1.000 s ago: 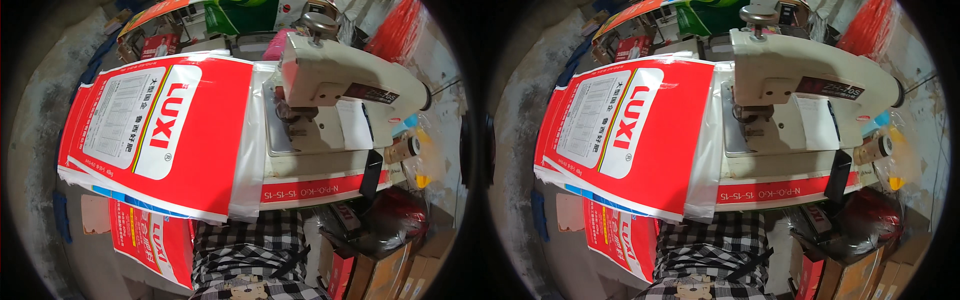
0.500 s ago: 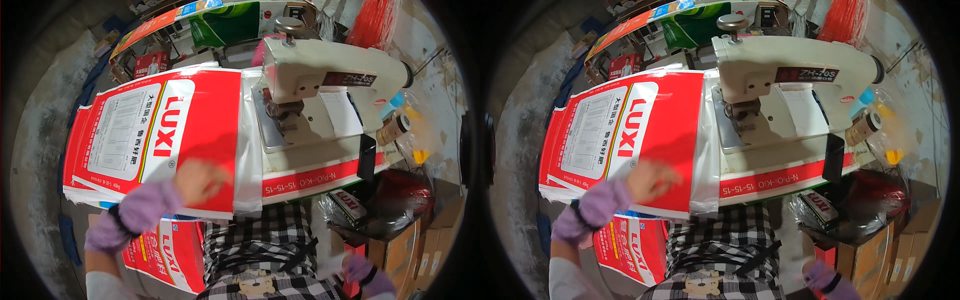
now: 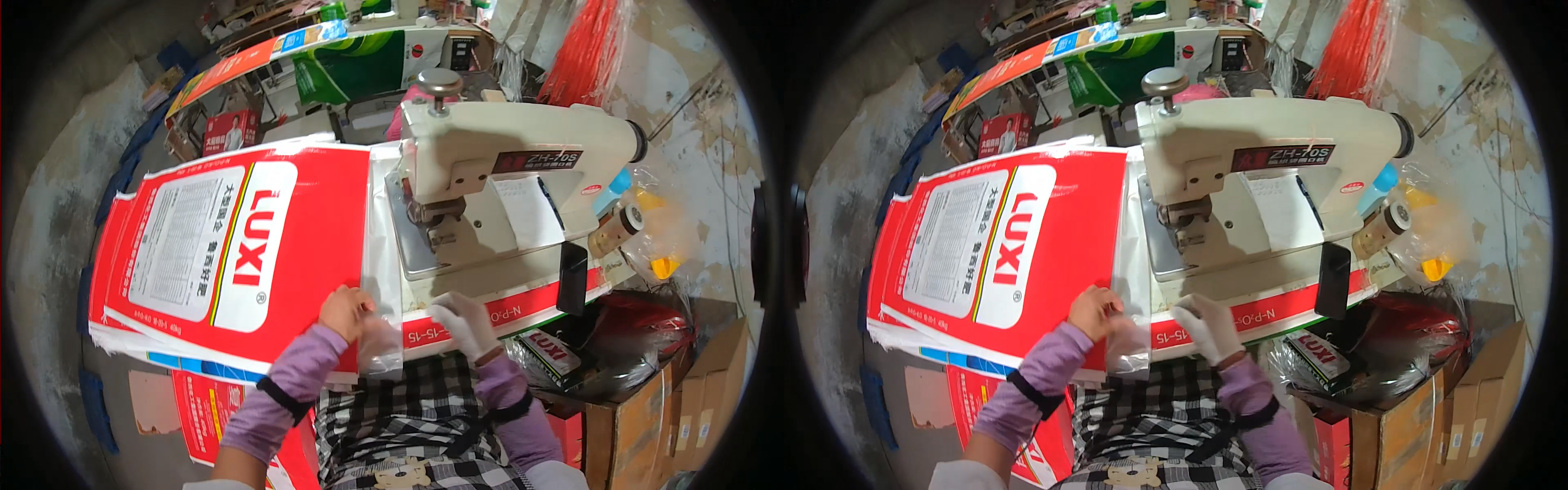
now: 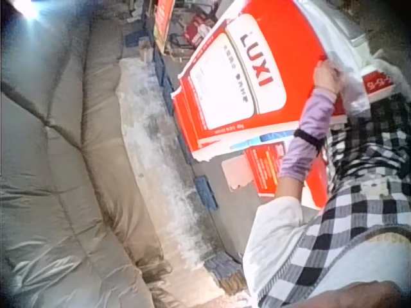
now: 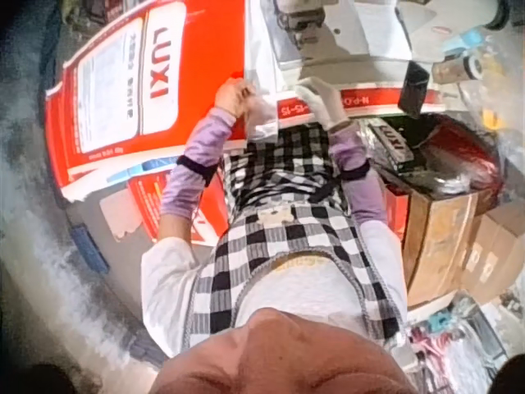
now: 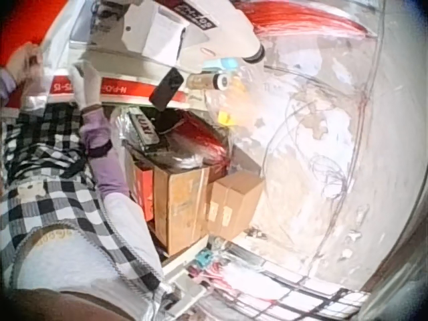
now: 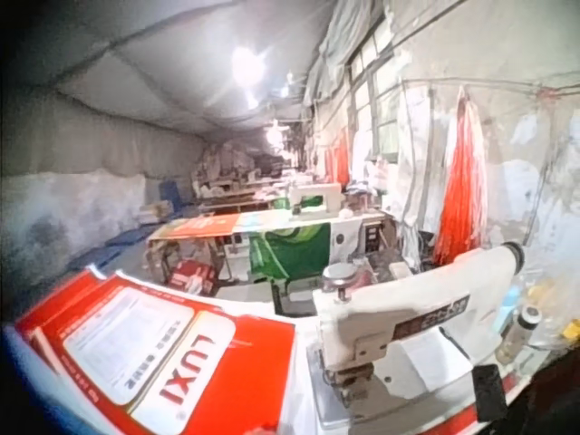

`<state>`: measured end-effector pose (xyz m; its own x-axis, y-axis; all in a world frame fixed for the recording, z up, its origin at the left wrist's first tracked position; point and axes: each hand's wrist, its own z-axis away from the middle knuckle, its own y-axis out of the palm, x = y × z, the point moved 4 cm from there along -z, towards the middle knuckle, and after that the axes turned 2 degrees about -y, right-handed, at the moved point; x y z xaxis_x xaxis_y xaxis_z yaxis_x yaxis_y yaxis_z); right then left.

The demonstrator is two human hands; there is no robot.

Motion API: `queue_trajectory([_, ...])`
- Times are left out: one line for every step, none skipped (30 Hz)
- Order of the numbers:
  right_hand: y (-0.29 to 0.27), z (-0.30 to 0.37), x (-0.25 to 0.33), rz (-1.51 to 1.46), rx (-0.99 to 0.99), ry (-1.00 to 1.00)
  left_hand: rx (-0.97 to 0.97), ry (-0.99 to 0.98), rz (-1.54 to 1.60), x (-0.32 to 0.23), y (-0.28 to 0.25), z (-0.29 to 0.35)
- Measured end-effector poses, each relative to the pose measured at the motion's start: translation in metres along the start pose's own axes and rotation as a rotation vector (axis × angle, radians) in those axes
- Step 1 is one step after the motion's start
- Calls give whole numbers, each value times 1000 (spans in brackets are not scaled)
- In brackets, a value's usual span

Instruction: Sewing large plastic/woven bags using an industrial sewing machine.

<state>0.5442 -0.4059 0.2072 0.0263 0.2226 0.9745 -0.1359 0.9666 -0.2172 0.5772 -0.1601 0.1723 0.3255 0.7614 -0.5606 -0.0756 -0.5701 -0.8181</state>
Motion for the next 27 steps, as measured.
queue_trajectory([15, -8, -15, -83, -16, 19, -39, 16, -86, -14, -3, -2])
queue_trajectory([29, -12, -23, -162, -28, 42, -79, 28, -165, -32, -3, -1])
queue_trajectory([40, -15, -19, -148, 4, -18, -116, 30, -243, -40, 2, 1])
queue_trajectory([46, -21, -12, -127, 19, -78, -70, 40, -200, -31, 9, -3])
queue_trajectory([50, -27, -15, -95, -29, -110, -4, 70, -140, -13, 20, -8])
queue_trajectory([64, -36, -16, -71, -44, -144, 25, 3, 85, 19, 25, -4])
queue_trajectory([61, -39, -9, -41, -45, -114, -18, 17, 209, 26, 25, -1])
queue_trajectory([55, -42, -10, -22, -127, -81, 11, -120, 317, 24, 22, 0])
queue_trajectory([51, -45, -11, 121, -136, -52, 11, -146, 461, 23, 15, 3])
queue_trajectory([52, -45, -15, 174, -108, -10, 4, -183, 594, 21, 12, 4])
queue_trajectory([61, -47, -7, 294, 133, -5, 22, -154, 578, 17, 7, 8])
queue_trajectory([71, -44, -8, 330, 172, -27, 36, -127, 562, 13, 3, 11])
queue_trajectory([77, -36, -12, 369, 203, -36, 46, -104, 548, 10, 0, 12])
queue_trajectory([90, -38, -10, 397, 315, 43, -13, -54, 484, -8, -7, 13])
queue_trajectory([100, -40, -20, 399, 204, -81, -45, 19, 400, -24, -18, 9])
queue_trajectory([103, -36, -13, 73, 208, 22, -89, 71, 301, -29, -34, 10])
queue_trajectory([111, -31, -13, -359, 98, 66, -197, 13, 354, -31, -47, 13])
queue_trajectory([107, -31, -13, -288, 27, 34, -311, -37, 409, -28, -59, 14])
queue_trajectory([101, -24, -5, -192, -52, 45, -453, -50, 498, -15, -74, 20])
queue_trajectory([95, -21, -12, -138, -46, 123, -559, -174, 705, 2, -89, 28])
queue_trajectory([83, -17, -17, 105, -29, 41, -627, -239, 854, 2, -101, 32])
queue_trajectory([83, -16, -29, 472, 71, -22, -693, -297, 1005, -1, -110, 36])
queue_trajectory([84, -18, -35, 603, 176, -60, -609, -267, 911, -3, -106, 42])
queue_trajectory([81, -16, -20, 692, 122, 1, -516, -260, 816, -7, -98, 49])
queue_trajectory([75, -17, 10, 535, -100, -208, -457, -130, 658, -16, -96, 52])
queue_trajectory([67, -15, 43, 370, -331, -401, -428, -136, 682, -21, -94, 55])
queue_trajectory([77, -14, 65, 304, -167, -462, -401, -138, 703, -26, -92, 56])
